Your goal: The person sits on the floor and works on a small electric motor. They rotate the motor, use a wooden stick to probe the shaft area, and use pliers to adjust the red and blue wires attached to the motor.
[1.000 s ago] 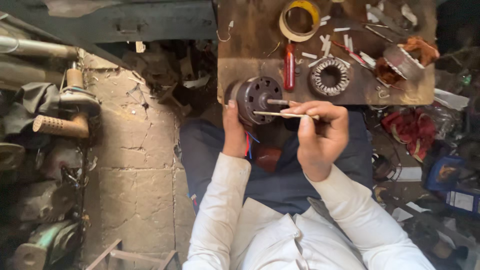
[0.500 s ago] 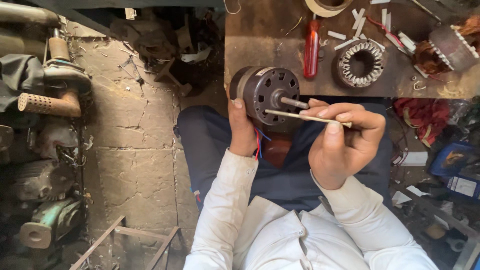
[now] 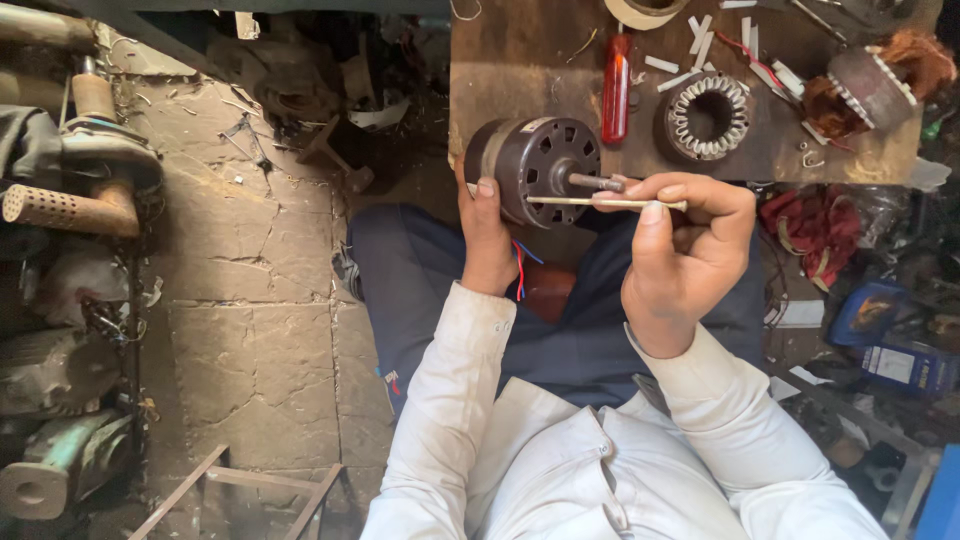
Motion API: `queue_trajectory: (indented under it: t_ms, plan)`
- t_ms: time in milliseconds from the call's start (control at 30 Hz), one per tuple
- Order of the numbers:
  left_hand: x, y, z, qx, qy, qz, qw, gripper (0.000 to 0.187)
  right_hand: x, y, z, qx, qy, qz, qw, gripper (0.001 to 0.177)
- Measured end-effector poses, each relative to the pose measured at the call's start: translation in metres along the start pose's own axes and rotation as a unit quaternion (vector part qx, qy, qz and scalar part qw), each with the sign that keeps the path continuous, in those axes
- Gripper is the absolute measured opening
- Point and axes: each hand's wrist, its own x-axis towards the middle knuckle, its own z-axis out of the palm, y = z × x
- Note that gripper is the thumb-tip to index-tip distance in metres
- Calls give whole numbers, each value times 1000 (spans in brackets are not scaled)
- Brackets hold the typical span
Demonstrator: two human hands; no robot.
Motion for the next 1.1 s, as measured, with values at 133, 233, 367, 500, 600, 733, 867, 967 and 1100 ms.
queue_trajectory:
  t_ms: [133, 233, 367, 500, 600, 733, 867, 967, 1100]
  plan:
    - [-1, 1, 5, -5, -3, 13, 1000, 90, 0, -12, 1, -44, -27, -29, 998, 16]
    - [-1, 1, 5, -7, 5, 8, 1000, 90, -2, -13, 4, -56, -18, -42, 997, 17]
    - [-2, -2, 3, -14, 9, 2, 1000, 89, -3, -11, 3, -47, -13, -43, 998, 17]
    - [0, -7, 1, -6, 10, 7, 1000, 86, -5, -9, 1, -74, -22, -65, 995, 15]
    - [1, -8, 0, -13, 17, -1, 1000, 85, -7, -9, 2, -92, -27, -70, 993, 16]
    - [0, -7, -1, -22, 13, -1, 1000, 84, -4, -11, 5, -120, -31, -81, 989, 15]
    - [0, -7, 0, -18, 9, 5, 1000, 83, 0, -21, 3, -175, -73, -123, 974, 19]
    - [-1, -6, 0, -17, 6, 4, 1000, 82, 4, -28, 3, -214, -103, -170, 956, 22]
    - [-1, -7, 0, -14, 20, -5, 1000, 81, 5, -27, 6, -218, -98, -184, 953, 22]
